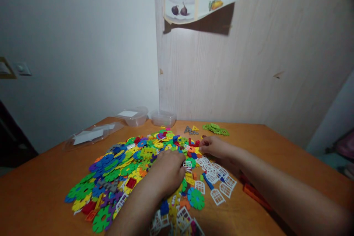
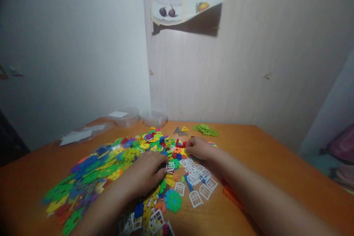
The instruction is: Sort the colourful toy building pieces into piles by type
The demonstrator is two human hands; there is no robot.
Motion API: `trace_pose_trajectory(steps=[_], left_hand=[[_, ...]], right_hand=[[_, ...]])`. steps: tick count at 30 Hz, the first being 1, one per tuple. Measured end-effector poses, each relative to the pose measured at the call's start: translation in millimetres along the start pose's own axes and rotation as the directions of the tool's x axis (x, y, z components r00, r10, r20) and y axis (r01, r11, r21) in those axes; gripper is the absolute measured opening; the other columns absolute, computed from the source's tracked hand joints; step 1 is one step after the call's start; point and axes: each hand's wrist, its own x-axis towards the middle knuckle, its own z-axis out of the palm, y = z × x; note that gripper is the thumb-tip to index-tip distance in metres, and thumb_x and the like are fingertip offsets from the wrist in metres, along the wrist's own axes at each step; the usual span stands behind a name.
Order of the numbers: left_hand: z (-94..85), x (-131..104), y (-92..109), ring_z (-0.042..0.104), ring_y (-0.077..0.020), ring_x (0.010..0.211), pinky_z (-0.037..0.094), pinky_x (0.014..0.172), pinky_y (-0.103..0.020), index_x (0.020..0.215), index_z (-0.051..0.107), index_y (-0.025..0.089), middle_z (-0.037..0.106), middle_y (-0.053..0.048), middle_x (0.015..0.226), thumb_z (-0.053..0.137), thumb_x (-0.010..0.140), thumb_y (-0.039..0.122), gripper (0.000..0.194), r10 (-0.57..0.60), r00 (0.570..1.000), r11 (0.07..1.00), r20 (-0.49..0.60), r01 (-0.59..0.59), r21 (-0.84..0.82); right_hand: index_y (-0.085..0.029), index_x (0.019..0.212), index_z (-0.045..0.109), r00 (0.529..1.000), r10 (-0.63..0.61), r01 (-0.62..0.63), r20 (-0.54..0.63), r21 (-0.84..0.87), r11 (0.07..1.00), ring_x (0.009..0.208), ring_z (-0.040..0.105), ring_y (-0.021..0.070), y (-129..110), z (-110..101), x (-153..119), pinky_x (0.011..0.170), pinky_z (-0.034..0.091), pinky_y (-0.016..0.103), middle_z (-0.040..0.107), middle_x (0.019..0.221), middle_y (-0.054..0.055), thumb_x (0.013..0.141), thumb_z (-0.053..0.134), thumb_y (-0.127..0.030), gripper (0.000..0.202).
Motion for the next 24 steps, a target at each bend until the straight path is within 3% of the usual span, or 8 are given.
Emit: trace_pose_trajectory(steps=[4, 8, 13, 20, 24], left_hand=[[-0.2, -1, 3, 0.062, -0.0269, 0.096, 0.047, 0.087, -0.04, 0.094, 0.069, 0.021, 0.07, -0.01, 0.104, 0.05, 0.09, 0.026, 0.02, 0.01, 1.0, 1.0, -0.015, -0.01, 0.003], [1.5, -1, 7, 0.061, -0.0262, 0.093, 0.046, 0.085, -0.039, 0.087, 0.067, 0.02, 0.069, -0.01, 0.099, 0.049, 0.091, 0.024, 0.019, 0.05, 0.998, 0.999, -0.04, -0.05, -0.016], [0.4, 0, 10, 0.061, -0.0258, 0.09, 0.046, 0.084, -0.038, 0.085, 0.067, 0.019, 0.069, -0.01, 0.095, 0.051, 0.09, 0.024, 0.017, 0.067, 0.998, 0.997, 0.005, -0.067, -0.048], [3.8, 2, 8, 0.061, -0.0254, 0.091, 0.045, 0.082, -0.036, 0.086, 0.067, 0.02, 0.069, -0.01, 0.096, 0.052, 0.09, 0.025, 0.016, 0.076, 0.997, 0.996, -0.006, -0.077, -0.052], [6.2, 2, 7, 0.061, -0.0248, 0.092, 0.044, 0.08, -0.035, 0.088, 0.066, 0.02, 0.069, -0.009, 0.096, 0.052, 0.089, 0.023, 0.015, 0.085, 0.996, 0.993, -0.04, -0.088, -0.083]], right_hand=[[-0.018, 0.072, 0.061, 1.0, -0.005, 0.006, 0.008, -0.017, 1.0, 0.056, 0.046, 0.0094, 6, -18, -24, 0.051, 0.032, 0.021, 0.059, 0.063, -0.002, 0.074, 0.065, -0.025, 0.008], [-0.019, 0.079, 0.063, 0.985, -0.002, 0.023, 0.17, -0.125, 0.992, 0.058, 0.049, 0.0105, 14, -34, -58, 0.049, 0.031, 0.021, 0.062, 0.068, -0.002, 0.072, 0.066, -0.024, 0.009], [-0.021, 0.083, 0.061, 0.973, -0.027, 0.085, 0.231, -0.248, 0.965, 0.062, 0.049, 0.0107, 17, -35, -81, 0.05, 0.029, 0.021, 0.062, 0.072, -0.003, 0.067, 0.068, -0.019, 0.017], [-0.021, 0.084, 0.057, 0.966, 0.057, -0.05, 0.252, -0.033, 0.998, 0.05, 0.044, 0.009, 18, -29, -83, 0.044, 0.027, 0.02, 0.055, 0.062, -0.005, 0.072, 0.066, -0.025, 0.015], [-0.019, 0.076, 0.054, 0.987, 0.033, -0.055, 0.156, 0.136, 0.989, 0.053, 0.043, 0.0091, 21, -36, -80, 0.047, 0.03, 0.02, 0.053, 0.062, -0.003, 0.073, 0.067, -0.038, 0.023]])
